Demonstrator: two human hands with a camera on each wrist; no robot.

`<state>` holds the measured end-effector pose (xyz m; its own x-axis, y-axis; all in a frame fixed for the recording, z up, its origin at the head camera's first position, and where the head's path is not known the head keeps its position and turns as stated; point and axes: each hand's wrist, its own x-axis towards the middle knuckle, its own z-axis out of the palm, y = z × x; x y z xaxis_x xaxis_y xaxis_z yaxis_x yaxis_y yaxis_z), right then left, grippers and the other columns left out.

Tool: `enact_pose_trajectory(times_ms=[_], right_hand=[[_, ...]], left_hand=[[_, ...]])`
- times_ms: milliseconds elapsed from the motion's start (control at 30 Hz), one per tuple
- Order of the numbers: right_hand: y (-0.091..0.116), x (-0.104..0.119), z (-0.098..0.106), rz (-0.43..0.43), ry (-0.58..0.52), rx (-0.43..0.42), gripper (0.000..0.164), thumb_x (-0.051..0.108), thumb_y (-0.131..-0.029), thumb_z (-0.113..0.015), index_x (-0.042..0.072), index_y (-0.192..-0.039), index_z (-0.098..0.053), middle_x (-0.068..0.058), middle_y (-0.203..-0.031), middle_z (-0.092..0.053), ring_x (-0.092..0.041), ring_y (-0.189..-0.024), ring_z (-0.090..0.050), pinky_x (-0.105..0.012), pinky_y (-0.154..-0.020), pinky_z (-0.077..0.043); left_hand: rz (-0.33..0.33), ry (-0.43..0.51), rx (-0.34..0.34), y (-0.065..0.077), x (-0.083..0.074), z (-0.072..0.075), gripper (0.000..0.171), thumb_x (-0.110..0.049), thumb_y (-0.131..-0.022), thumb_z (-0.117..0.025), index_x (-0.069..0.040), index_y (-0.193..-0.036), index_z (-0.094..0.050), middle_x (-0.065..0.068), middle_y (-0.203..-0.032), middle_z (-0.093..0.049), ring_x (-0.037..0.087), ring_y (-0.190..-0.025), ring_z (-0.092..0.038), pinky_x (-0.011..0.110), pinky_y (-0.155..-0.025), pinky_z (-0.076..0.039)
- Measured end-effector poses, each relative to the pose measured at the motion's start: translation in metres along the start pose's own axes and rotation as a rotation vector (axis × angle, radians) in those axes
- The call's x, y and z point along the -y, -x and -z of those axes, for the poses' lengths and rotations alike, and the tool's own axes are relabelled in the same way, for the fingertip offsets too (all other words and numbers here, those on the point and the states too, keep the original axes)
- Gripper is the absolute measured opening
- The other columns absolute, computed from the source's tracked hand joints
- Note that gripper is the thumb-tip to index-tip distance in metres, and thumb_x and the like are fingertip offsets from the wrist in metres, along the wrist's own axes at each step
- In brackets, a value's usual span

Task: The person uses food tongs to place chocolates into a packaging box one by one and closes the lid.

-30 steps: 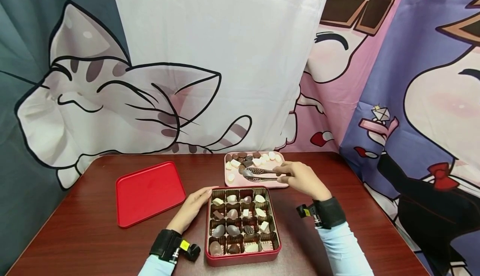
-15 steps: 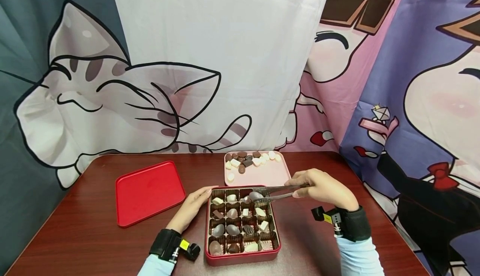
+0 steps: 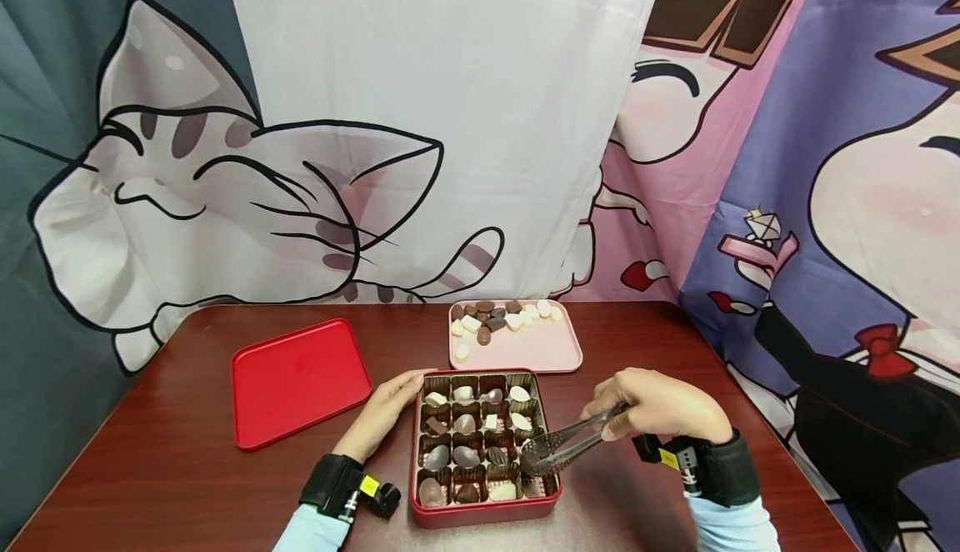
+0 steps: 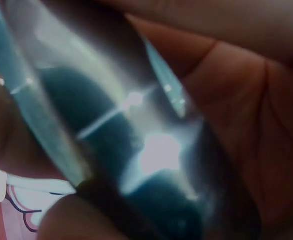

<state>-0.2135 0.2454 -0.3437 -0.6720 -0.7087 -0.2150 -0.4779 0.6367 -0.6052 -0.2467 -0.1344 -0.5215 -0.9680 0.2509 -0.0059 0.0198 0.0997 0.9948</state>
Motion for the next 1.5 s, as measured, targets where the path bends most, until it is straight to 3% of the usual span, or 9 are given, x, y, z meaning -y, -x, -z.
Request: enact_pose_trajectory(times_ms=[333, 467, 600, 767, 900, 1100, 1300, 1500], right_hand=[[0.002, 0.001, 0.001, -0.002, -0.016, -0.005, 0.028, 0.007, -0.077, -0.071, 0.02, -0.102, -0.074, 0.009, -0.075, -0.057, 0.001, -0.059, -0.046, -0.017, -0.049, -0.039], [0.002, 0.0, 0.002, -0.002, 0.023, -0.066, 0.026, 0.012, -0.081, -0.071, 0.017, -0.106, -0.074, 0.002, -0.094, -0.07, -0.003, -0.078, -0.059, -0.018, -0.063, -0.049], [-0.002, -0.006, 0.002, 0.033, 0.039, -0.135, 0.029, 0.017, -0.084, -0.07, 0.013, -0.113, -0.071, -0.004, -0.11, -0.072, -0.004, -0.092, -0.062, -0.019, -0.072, -0.05], [-0.01, -0.016, 0.003, 0.061, 0.007, -0.257, 0.034, 0.022, -0.085, -0.069, 0.012, -0.118, -0.068, 0.0, -0.104, -0.069, 0.0, -0.086, -0.057, -0.02, -0.073, -0.049], [-0.018, -0.029, 0.004, -0.046, -0.027, -0.425, 0.036, 0.024, -0.085, -0.07, 0.015, -0.12, -0.067, -0.001, -0.101, -0.068, -0.004, -0.086, -0.055, -0.02, -0.072, -0.048], [-0.025, -0.056, 0.002, -0.29, 0.017, -0.675, 0.04, 0.023, -0.089, -0.065, 0.008, -0.126, -0.062, -0.015, -0.114, -0.067, -0.022, -0.093, -0.06, -0.032, -0.074, -0.049], [-0.03, -0.084, -0.005, -0.522, 0.016, -0.742, 0.05, 0.029, -0.091, -0.06, 0.005, -0.134, -0.054, -0.023, -0.127, -0.061, -0.038, -0.112, -0.059, -0.054, -0.088, -0.047], [-0.039, -0.112, -0.014, -0.666, -0.043, -0.823, 0.051, 0.031, -0.091, -0.059, 0.008, -0.136, -0.053, -0.023, -0.131, -0.058, -0.043, -0.118, -0.055, -0.058, -0.091, -0.044]], left_hand=[[-0.001, -0.022, -0.004, 0.0, 0.001, 0.001, 0.043, -0.044, -0.098, -0.045, -0.021, -0.133, -0.054, 0.007, -0.133, -0.059, -0.001, -0.114, -0.057, 0.019, -0.097, -0.045], [0.005, -0.024, -0.024, -0.001, 0.002, 0.0, 0.043, -0.044, -0.098, -0.046, -0.019, -0.133, -0.055, 0.006, -0.132, -0.06, -0.002, -0.114, -0.056, 0.019, -0.098, -0.043], [0.02, -0.02, -0.045, 0.0, 0.002, -0.001, 0.044, -0.044, -0.097, -0.048, -0.018, -0.132, -0.056, 0.006, -0.131, -0.06, -0.002, -0.113, -0.056, 0.018, -0.097, -0.043], [0.012, -0.009, -0.017, 0.0, 0.002, 0.0, 0.042, -0.043, -0.098, -0.046, -0.021, -0.133, -0.055, 0.006, -0.132, -0.06, 0.0, -0.114, -0.057, 0.02, -0.097, -0.045], [0.006, -0.015, -0.024, 0.0, 0.002, 0.0, 0.043, -0.044, -0.098, -0.046, -0.019, -0.132, -0.055, 0.008, -0.132, -0.059, -0.001, -0.113, -0.056, 0.019, -0.097, -0.044], [-0.007, -0.006, 0.002, 0.0, 0.002, 0.001, 0.045, -0.044, -0.098, -0.046, -0.019, -0.135, -0.053, 0.008, -0.134, -0.059, 0.001, -0.116, -0.056, 0.019, -0.098, -0.044], [-0.013, -0.007, 0.005, 0.001, 0.003, 0.001, 0.046, -0.044, -0.098, -0.046, -0.018, -0.135, -0.053, 0.008, -0.134, -0.058, -0.001, -0.116, -0.056, 0.017, -0.097, -0.044], [-0.013, -0.027, -0.005, 0.0, 0.003, 0.001, 0.044, -0.044, -0.098, -0.045, -0.02, -0.134, -0.054, 0.006, -0.134, -0.058, -0.002, -0.117, -0.055, 0.016, -0.098, -0.042]])
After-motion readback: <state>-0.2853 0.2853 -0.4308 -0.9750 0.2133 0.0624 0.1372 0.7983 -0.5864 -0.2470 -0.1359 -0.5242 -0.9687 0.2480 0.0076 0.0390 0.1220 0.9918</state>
